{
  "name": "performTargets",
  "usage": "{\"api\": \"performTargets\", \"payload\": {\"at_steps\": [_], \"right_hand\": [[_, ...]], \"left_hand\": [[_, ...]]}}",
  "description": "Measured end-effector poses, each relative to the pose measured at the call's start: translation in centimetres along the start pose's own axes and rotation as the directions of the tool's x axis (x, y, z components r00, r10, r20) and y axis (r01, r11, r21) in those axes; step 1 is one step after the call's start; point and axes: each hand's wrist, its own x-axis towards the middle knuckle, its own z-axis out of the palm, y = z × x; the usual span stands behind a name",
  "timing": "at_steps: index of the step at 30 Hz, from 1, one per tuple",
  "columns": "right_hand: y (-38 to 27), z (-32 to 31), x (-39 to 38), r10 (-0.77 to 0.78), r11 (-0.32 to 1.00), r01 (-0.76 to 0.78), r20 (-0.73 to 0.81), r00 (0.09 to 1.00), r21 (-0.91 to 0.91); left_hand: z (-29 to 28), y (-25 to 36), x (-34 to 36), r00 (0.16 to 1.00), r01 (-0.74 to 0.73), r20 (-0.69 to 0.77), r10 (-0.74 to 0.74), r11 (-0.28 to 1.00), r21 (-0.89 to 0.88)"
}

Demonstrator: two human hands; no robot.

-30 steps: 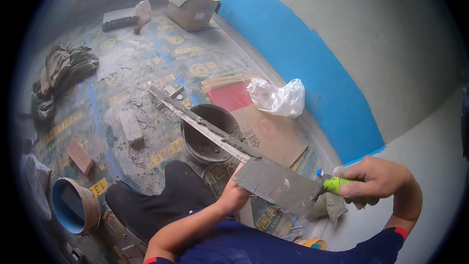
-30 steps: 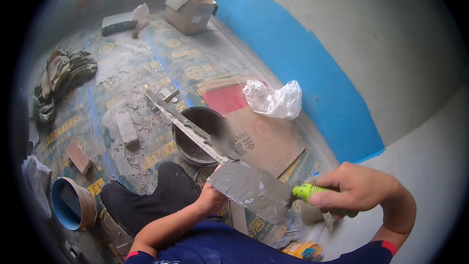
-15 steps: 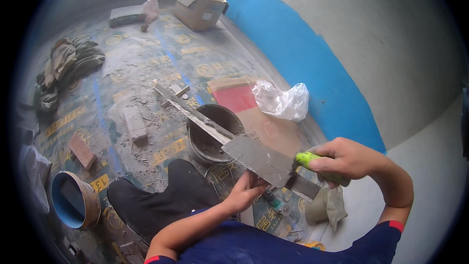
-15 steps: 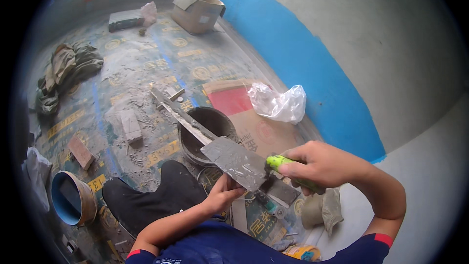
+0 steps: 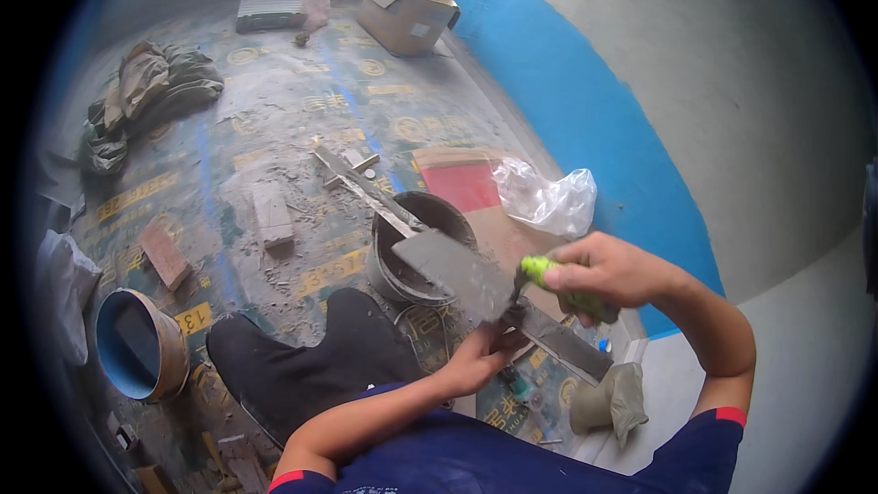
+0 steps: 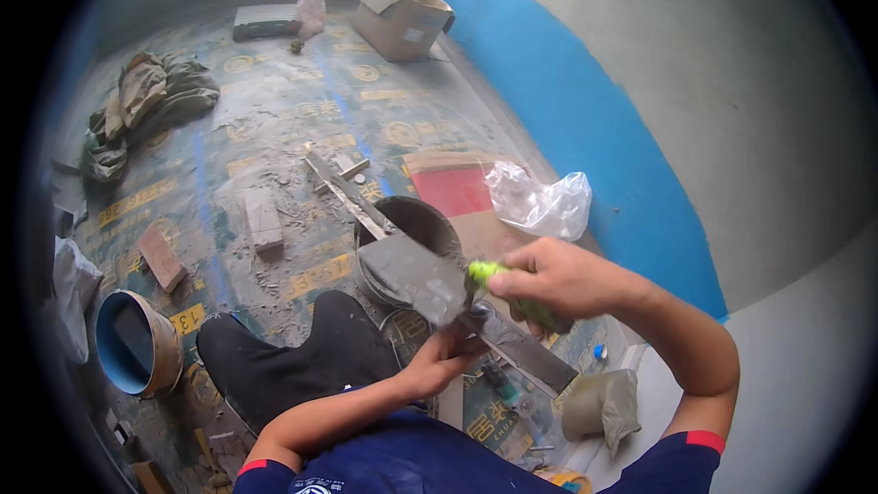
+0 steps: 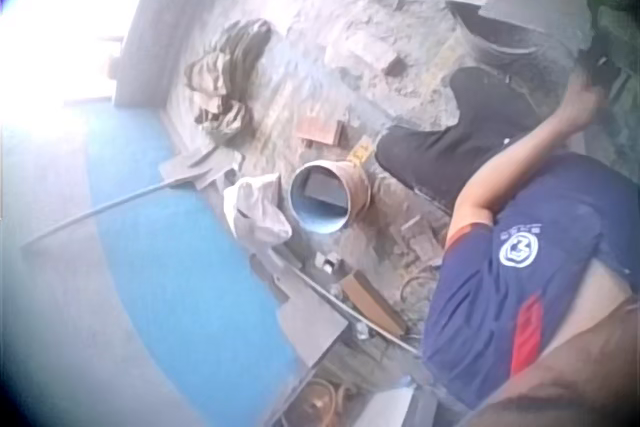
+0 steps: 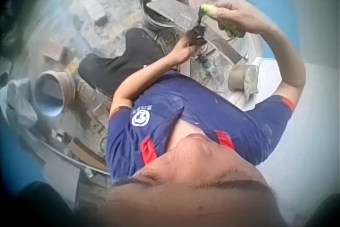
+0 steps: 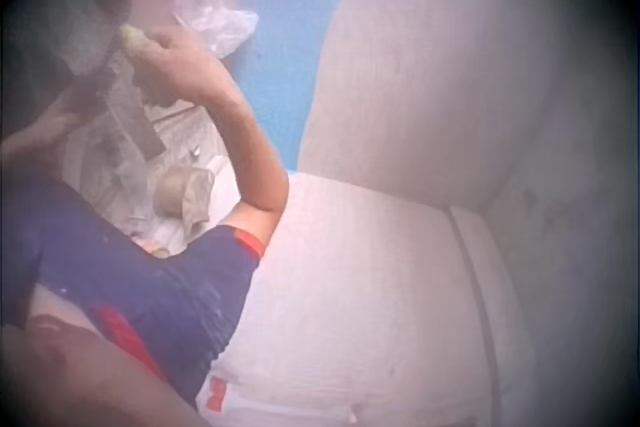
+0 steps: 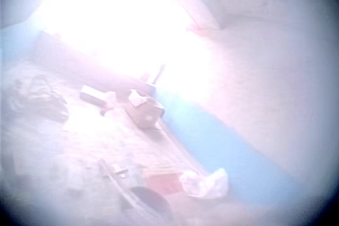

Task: The person applies mortar to the back of a tile using a trowel and then places the tile onto the prepared floor surface, tapping it into place with a rubber mallet.

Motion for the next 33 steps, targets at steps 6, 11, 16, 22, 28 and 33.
{"api": "performTargets", "payload": {"at_steps": [6,11,16,22,28,33], "right_hand": [[1.4,0.7,4.3,-0.006,0.997,0.008,0.025,1.0,-0.081],[-0.2,2.3,5.2,-0.056,0.998,0.054,0.178,0.982,0.02],[-1.3,1.7,7.2,-0.089,0.995,0.091,0.064,0.994,-0.035],[-0.5,0.8,13.5,-0.101,0.995,0.1,-0.067,0.993,-0.028],[-1.1,3.2,14.6,-0.114,0.993,0.116,0.154,0.982,-0.006],[-1.9,3.8,16.1,-0.167,0.986,0.161,0.185,0.969,0.047]], "left_hand": [[0.3,-0.3,0.4,0.995,-0.057,0.059,0.08,0.946,-0.319],[-0.1,-1.1,0.0,0.997,-0.029,0.058,0.048,0.953,-0.302],[0.4,0.1,-0.3,0.996,-0.039,0.059,0.065,0.93,-0.365],[0.3,-0.2,-0.5,0.995,-0.046,0.058,0.075,0.917,-0.396],[-0.2,-1.7,-0.9,0.995,-0.05,0.064,0.081,0.92,-0.389],[0.1,-1.4,-1.4,0.999,-0.015,0.04,0.033,0.919,-0.393]]}}
